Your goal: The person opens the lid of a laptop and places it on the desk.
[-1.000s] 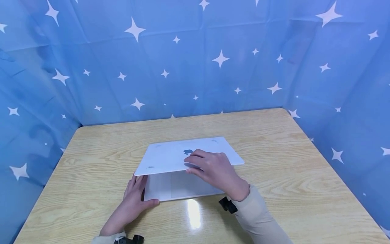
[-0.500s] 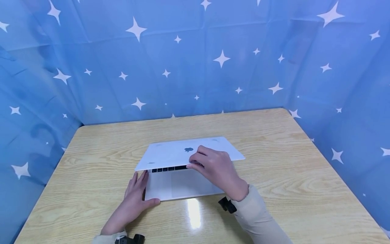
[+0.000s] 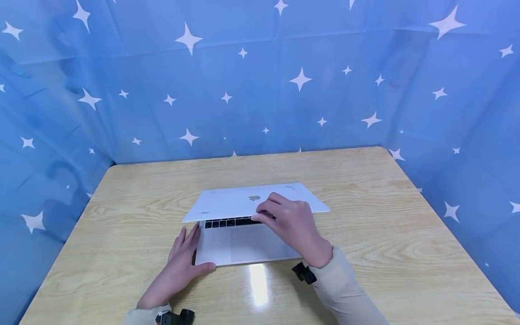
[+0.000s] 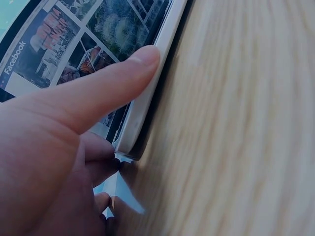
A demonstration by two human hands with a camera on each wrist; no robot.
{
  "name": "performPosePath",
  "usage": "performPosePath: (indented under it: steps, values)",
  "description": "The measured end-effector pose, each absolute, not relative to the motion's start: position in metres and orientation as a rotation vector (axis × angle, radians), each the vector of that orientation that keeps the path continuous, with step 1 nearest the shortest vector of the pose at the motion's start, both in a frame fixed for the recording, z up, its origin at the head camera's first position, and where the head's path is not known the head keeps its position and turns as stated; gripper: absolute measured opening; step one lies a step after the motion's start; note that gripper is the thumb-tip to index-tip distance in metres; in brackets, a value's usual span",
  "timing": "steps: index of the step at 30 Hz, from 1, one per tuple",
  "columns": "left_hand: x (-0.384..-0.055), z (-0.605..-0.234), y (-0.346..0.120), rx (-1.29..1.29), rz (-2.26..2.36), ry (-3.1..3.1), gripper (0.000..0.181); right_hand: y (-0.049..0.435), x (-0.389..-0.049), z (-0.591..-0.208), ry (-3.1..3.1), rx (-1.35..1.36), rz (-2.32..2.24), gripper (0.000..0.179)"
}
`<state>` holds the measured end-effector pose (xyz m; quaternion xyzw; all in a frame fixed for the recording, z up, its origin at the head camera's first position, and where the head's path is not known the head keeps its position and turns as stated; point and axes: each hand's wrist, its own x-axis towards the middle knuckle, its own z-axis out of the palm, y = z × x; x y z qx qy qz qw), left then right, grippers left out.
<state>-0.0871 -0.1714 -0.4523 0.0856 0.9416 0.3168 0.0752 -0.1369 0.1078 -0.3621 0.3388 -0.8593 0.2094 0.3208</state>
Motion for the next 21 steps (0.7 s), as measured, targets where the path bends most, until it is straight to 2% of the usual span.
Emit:
performPosePath:
  steps: [21]
  values:
    - [-0.089, -0.451, -0.173, 0.267, 0.953, 2.812, 0.106, 0.105, -0.154, -0.348, -2.226, 0.920, 0.557, 0.015]
